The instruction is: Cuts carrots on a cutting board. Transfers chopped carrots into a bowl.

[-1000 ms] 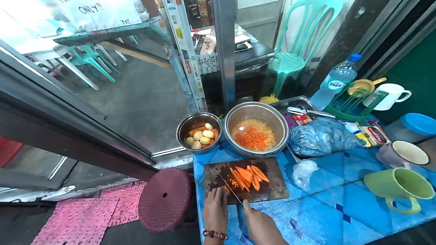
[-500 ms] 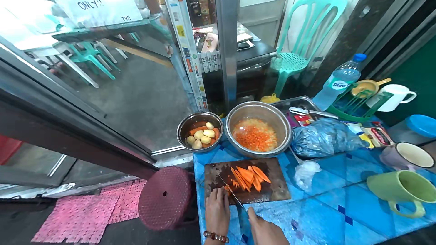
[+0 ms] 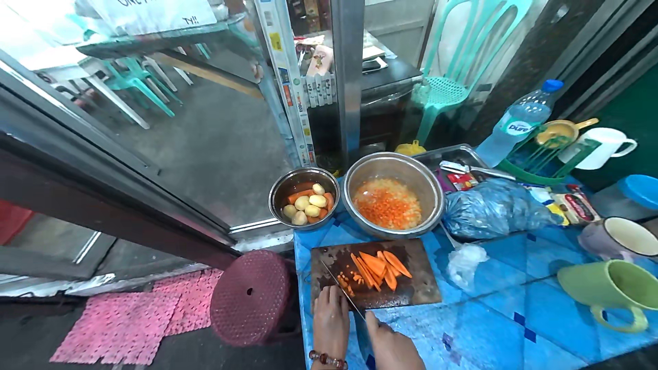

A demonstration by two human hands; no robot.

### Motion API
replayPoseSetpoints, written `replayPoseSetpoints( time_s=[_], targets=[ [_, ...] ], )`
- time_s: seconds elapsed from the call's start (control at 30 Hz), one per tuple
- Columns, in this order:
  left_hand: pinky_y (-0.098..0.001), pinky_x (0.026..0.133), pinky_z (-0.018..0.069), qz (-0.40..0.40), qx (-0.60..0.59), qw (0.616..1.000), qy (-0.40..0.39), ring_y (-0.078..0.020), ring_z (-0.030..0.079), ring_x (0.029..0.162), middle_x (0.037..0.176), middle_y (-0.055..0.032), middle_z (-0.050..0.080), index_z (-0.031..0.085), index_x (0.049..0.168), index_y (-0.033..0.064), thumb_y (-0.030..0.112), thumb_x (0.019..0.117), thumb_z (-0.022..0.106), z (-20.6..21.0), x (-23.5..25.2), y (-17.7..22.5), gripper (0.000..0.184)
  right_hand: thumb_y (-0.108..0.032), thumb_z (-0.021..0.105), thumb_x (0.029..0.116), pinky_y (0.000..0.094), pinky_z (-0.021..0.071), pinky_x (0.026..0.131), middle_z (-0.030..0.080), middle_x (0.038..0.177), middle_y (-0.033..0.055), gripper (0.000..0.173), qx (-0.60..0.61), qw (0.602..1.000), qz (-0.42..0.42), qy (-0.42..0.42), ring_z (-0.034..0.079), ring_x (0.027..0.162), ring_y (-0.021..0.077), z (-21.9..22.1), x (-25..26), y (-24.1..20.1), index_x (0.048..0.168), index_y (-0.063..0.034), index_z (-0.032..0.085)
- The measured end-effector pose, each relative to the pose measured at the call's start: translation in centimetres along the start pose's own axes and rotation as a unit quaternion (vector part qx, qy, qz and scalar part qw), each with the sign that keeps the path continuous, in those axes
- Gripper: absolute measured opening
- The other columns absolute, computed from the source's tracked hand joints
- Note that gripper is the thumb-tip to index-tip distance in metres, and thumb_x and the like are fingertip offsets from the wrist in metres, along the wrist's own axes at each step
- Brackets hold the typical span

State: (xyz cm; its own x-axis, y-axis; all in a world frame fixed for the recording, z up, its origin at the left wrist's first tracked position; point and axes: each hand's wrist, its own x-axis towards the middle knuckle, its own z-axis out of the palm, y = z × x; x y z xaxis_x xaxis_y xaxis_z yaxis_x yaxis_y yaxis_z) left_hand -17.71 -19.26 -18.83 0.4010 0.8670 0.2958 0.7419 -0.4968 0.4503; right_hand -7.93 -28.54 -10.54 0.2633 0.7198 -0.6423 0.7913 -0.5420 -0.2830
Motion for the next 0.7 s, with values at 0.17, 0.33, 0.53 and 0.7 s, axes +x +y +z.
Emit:
replayPoseSetpoints(
  time_s=[0.17,0.33,0.53,0.7],
  targets=[
    [-0.054,0.083,0.0538,0.039,0.015,0.999,-0.003,-0.0361,0.069,0.105,0.111,-0.0042,0.077,0.079,0.113,0.014,0.019,0.0908,0.07,-0.7,-0.9,-1.4,0.024,-0.023,0.036,0.1128,0.062,0.0571,0.085,0.073,0.106,0.0257,0.041,0.059,0.998,-0.022,-0.023,0.072,0.102,0.0467,-0.9,0.8,1.9,0.15,-0.0066,0.042],
    [-0.045,0.094,0.0568,0.031,-0.048,0.998,0.014,-0.03,0.069,0.109,0.115,-0.0026,0.076,0.08,0.112,0.0127,0.017,0.0954,0.067,0.5,-0.5,-1.9,0.021,-0.029,0.033,0.1138,0.06,0.0575,0.085,0.073,0.103,0.0236,0.04,0.069,0.997,-0.019,-0.028,0.073,0.101,0.0442,-1.4,1.3,2.5,0.147,-0.0082,0.043],
    [-0.0397,0.092,0.0588,0.047,-0.059,0.996,0.036,-0.0246,0.072,0.105,0.112,-0.001,0.077,0.082,0.103,0.0148,0.013,0.0949,0.064,0.7,0.4,-2.0,0.02,-0.027,0.033,0.1136,0.0587,0.0585,0.082,0.073,0.102,0.023,0.039,0.039,0.999,-0.024,-0.011,0.074,0.098,0.044,-2.2,0.2,2.1,0.145,-0.0073,0.045],
    [-0.0421,0.086,0.0601,0.042,-0.042,0.998,0.031,-0.0288,0.072,0.097,0.1,-0.0069,0.077,0.08,0.1,0.0088,0.012,0.0924,0.068,0.4,0.7,-1.6,0.015,-0.014,0.039,0.11,0.0591,0.0592,0.078,0.073,0.106,0.0238,0.036,-0.018,0.999,-0.04,0.013,0.074,0.094,0.0448,-2.3,-0.4,1.9,0.144,-0.0059,0.048]
  ],
)
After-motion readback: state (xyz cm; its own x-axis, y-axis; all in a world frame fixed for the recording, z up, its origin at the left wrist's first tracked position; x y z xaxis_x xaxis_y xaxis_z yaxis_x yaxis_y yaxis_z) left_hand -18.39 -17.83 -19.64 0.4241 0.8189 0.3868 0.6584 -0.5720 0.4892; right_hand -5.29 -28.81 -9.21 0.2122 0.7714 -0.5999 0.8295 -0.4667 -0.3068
